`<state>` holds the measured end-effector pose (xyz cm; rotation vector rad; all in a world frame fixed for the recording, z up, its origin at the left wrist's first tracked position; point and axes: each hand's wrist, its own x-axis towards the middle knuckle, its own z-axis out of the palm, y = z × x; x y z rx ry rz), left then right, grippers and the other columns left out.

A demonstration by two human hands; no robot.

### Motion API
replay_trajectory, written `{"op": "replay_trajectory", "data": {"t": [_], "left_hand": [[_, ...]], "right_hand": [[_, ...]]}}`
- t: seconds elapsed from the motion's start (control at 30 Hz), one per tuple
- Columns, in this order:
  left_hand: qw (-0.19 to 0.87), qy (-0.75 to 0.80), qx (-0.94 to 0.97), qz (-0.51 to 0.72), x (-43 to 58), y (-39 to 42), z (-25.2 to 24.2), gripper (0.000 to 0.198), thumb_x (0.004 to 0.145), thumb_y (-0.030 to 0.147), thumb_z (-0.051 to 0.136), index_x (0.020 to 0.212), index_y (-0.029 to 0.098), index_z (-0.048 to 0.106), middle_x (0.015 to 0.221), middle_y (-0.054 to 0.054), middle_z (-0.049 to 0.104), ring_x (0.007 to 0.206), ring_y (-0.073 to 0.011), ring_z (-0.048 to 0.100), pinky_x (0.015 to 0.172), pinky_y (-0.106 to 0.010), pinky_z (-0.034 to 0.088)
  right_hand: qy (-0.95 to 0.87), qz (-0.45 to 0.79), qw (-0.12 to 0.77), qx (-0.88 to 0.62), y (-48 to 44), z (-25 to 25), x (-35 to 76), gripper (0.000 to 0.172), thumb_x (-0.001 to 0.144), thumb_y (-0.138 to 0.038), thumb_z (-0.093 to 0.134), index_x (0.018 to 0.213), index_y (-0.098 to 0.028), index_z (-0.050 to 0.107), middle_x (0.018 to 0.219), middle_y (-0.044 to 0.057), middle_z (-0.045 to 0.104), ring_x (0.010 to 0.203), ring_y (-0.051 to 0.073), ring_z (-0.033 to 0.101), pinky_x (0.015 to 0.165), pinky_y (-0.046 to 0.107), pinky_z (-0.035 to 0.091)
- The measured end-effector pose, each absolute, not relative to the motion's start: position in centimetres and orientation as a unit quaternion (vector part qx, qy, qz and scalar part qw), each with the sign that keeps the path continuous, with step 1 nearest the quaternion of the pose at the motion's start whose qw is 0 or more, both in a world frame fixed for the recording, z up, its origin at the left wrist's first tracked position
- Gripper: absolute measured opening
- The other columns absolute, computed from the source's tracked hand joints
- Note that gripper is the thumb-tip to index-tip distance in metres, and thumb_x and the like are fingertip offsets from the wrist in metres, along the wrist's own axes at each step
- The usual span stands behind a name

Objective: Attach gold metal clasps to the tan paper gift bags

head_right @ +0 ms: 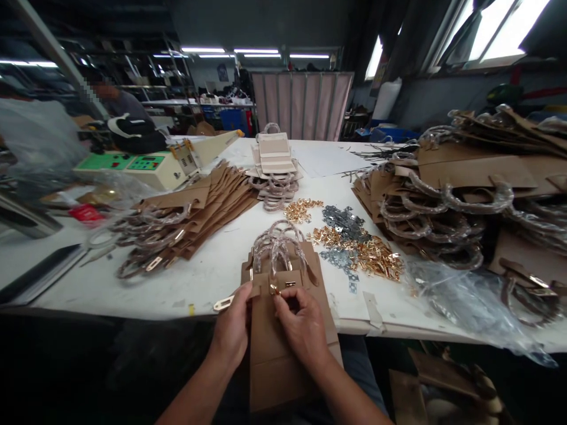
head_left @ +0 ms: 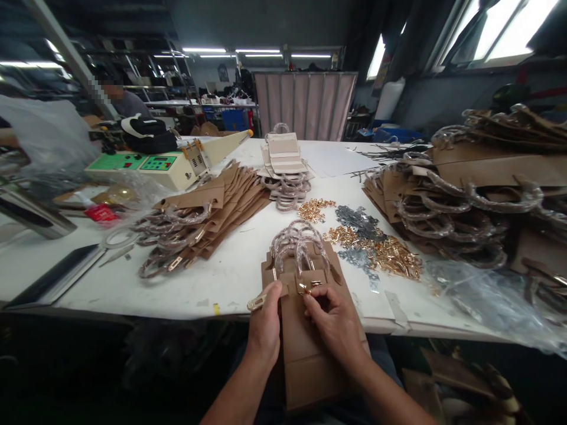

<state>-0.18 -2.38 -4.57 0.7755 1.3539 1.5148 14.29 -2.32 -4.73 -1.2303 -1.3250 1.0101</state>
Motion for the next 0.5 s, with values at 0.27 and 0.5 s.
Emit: {"op": "replay_trajectory", "data": {"t": [0.27, 0.5], "left_hand": [[0.357, 0.588, 0.430, 0.585, 0.7, -3.3, -4.6, 0.034, 0.101, 0.046, 0.043, 0.106, 0.022, 0.066, 0.102, -0.003, 0.071, 0.103, -0.0218, 0.065, 0.094, -0.033, 0.048], [0.393, 0.559, 0.410, 0.604, 1.0, -3.6, -5.4, 0.036, 0.103, 0.048, 0.041, 0.110, 0.022, 0.064, 0.098, -0.003, 0.070, 0.096, -0.0202, 0.065, 0.091, -0.033, 0.049]], "right_hand": [[-0.588, 0.347, 0.493, -0.539, -3.1, -3.8, 12.9, 0.022, 0.088, -0.039, 0.065, 0.078, -0.020, 0.070, 0.066, 0.001, 0.068, 0.059, 0.018, 0.062, 0.058, 0.027, 0.048], [-0.600, 0.295, 0.488, -0.561, -3.1, -4.1, 12.4, 0.024, 0.089, -0.040, 0.063, 0.077, -0.020, 0.071, 0.070, 0.001, 0.071, 0.062, 0.018, 0.064, 0.061, 0.026, 0.049]]}}
